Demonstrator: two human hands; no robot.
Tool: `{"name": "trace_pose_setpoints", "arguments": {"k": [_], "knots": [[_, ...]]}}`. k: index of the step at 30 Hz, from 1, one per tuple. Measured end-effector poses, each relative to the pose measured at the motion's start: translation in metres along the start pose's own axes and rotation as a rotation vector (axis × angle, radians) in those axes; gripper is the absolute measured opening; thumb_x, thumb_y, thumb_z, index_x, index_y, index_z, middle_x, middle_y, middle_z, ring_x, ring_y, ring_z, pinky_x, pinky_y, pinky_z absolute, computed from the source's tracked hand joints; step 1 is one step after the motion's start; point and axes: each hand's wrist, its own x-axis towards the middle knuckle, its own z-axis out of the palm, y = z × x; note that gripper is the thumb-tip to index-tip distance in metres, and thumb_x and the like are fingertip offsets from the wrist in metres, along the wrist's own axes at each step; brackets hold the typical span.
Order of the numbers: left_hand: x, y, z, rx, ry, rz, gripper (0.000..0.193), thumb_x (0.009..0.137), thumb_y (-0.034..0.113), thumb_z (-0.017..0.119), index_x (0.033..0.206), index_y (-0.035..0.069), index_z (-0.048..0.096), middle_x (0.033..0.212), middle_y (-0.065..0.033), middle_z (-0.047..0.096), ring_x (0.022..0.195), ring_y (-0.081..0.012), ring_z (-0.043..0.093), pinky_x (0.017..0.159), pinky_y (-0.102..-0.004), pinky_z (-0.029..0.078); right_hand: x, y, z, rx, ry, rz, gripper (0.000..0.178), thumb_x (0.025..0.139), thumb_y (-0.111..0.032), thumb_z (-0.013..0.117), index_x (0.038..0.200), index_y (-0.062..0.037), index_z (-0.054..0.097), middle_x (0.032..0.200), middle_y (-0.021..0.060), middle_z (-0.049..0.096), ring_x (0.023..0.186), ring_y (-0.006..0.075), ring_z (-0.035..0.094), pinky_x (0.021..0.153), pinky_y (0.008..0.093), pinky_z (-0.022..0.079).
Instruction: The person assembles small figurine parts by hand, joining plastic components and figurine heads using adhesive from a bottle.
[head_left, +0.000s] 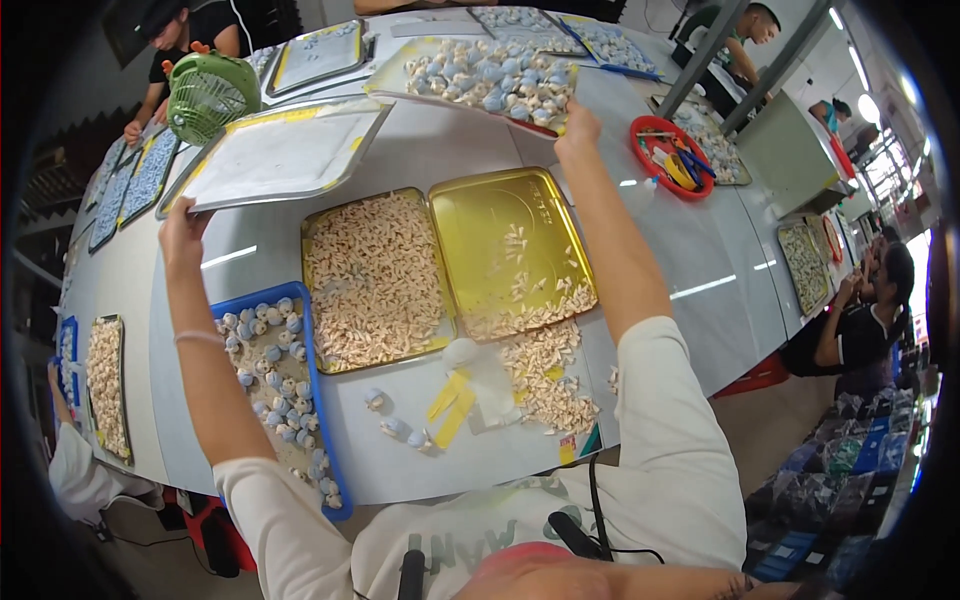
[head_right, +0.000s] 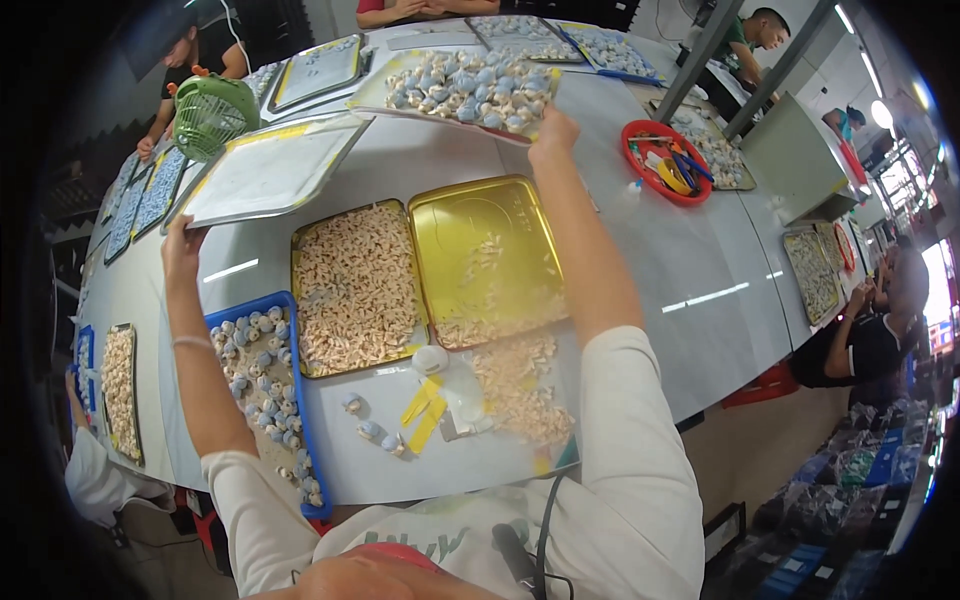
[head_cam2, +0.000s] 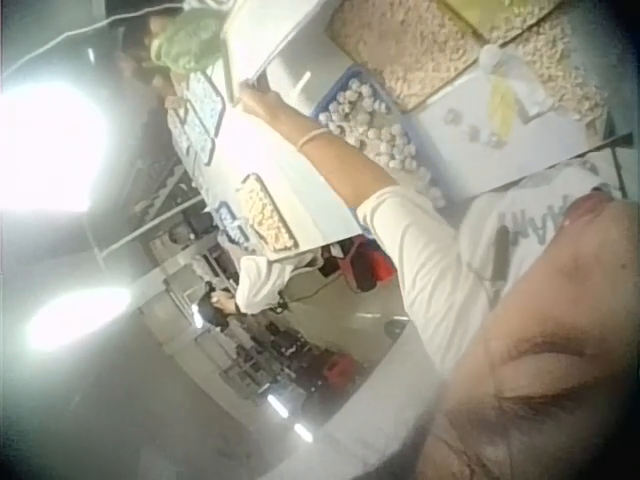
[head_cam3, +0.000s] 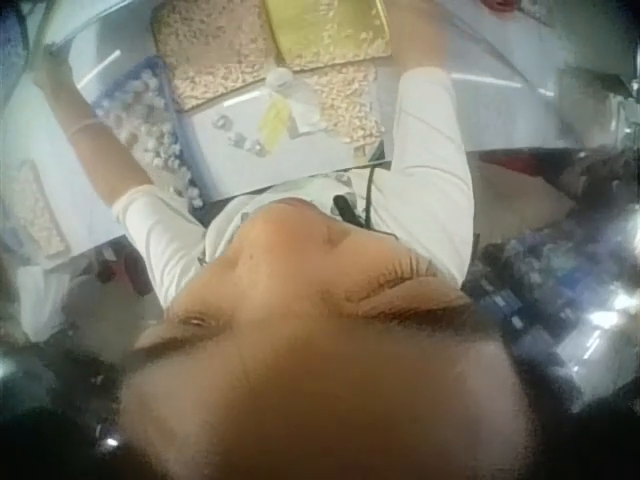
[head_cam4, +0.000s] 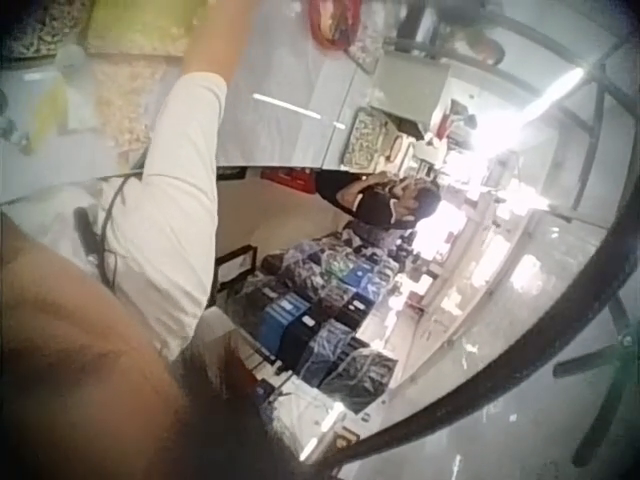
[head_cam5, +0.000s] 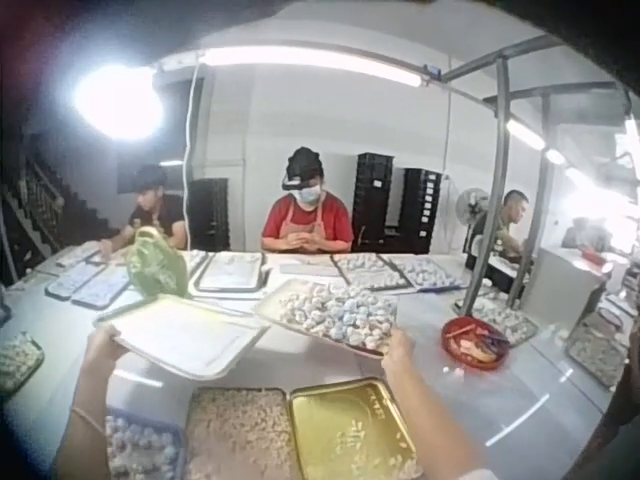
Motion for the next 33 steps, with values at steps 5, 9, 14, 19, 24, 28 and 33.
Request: {"name": "trace_pose_setpoints", "arguments": {"k": [5, 9, 14, 19, 24, 28, 33], "knots": [[-0.042, 0.046, -0.045, 0.134, -0.002, 0.076, 0.015, 0.073, 0.007, 0.057, 0.084, 0.001, 0.051, 0.077, -0.0049, 0.052, 0.069, -0.0159, 0.055, 0.064, -0.0297, 0.051, 0.027, 0.063, -0.001, -0.028, 0.078, 0.023, 0.021, 0.076, -0.006, 0.057, 0.085, 0.0123, 0.057, 0.088, 0.0151, 0.059, 0.074, 0.0213, 0.057, 0.065, 0.0353, 0.047], [-0.069, 0.059, -0.074, 0.137, 0.028, 0.103, 0.017, 0.074, 0.008, 0.058, 0.088, 0.002, 0.050, 0.081, -0.0039, 0.053, 0.071, -0.0145, 0.054, 0.063, -0.0276, 0.049, 0.024, 0.087, 0.006, -0.138, 0.065, 0.064, 0.023, 0.079, -0.010, 0.054, 0.085, 0.0124, 0.057, 0.085, 0.0167, 0.060, 0.075, 0.0226, 0.057, 0.067, 0.0351, 0.046], [-0.087, 0.075, -0.087, 0.005, 0.029, 0.076, 0.018, 0.076, 0.008, 0.058, 0.090, 0.001, 0.051, 0.083, -0.0041, 0.053, 0.075, -0.0145, 0.054, 0.069, -0.0281, 0.048, 0.061, 0.110, 0.009, -0.488, 0.091, 0.078, 0.040, 0.084, -0.025, 0.047, 0.099, 0.0112, 0.053, 0.103, 0.0228, 0.056, 0.094, 0.0315, 0.054, 0.078, 0.0400, 0.043], [-0.114, 0.092, -0.064, -0.099, -0.051, 0.155, 0.027, 0.077, 0.009, 0.058, 0.101, -0.002, 0.050, 0.093, -0.0068, 0.056, 0.084, -0.0149, 0.055, 0.078, -0.0283, 0.045, 0.081, 0.081, 0.014, -0.892, -0.272, -0.024, 0.050, 0.084, -0.033, 0.045, 0.111, 0.0091, 0.048, 0.117, 0.0295, 0.046, 0.106, 0.0360, 0.049, 0.087, 0.0383, 0.041], [-0.180, 0.107, 0.019, -0.132, -0.206, 0.201, 0.034, 0.079, 0.011, 0.059, 0.107, -0.003, 0.048, 0.099, -0.0091, 0.054, 0.089, -0.0153, 0.054, 0.079, -0.0278, 0.044, -0.091, -0.088, 0.012, -0.231, -1.036, 0.414, 0.074, 0.083, -0.060, 0.035, 0.121, 0.0036, 0.038, 0.104, 0.0181, 0.057, 0.097, 0.0260, 0.055, 0.082, 0.0413, 0.045], [-0.247, 0.087, 0.082, -0.184, -0.372, 0.266, 0.038, 0.079, 0.015, 0.060, 0.110, -0.003, 0.047, 0.099, -0.0095, 0.054, 0.089, -0.0157, 0.054, 0.078, -0.0298, 0.045, -0.162, -0.148, -0.034, -0.069, -0.831, 0.113, 0.033, 0.087, -0.035, 0.049, 0.098, -0.0049, 0.055, 0.089, 0.0042, 0.061, 0.078, 0.0137, 0.059, 0.074, 0.0291, 0.047], [-0.377, 0.093, 0.101, 0.226, -0.819, 0.542, 0.043, 0.089, 0.030, 0.046, 0.116, -0.004, 0.044, 0.113, -0.0174, 0.051, 0.100, -0.0228, 0.053, 0.083, -0.0315, 0.043, -0.190, -0.243, -0.191, -0.552, -0.172, -0.312, 0.029, 0.079, -0.023, 0.059, 0.097, -0.0009, 0.057, 0.082, 0.0058, 0.059, 0.073, 0.0149, 0.056, 0.066, 0.0269, 0.045]]}}
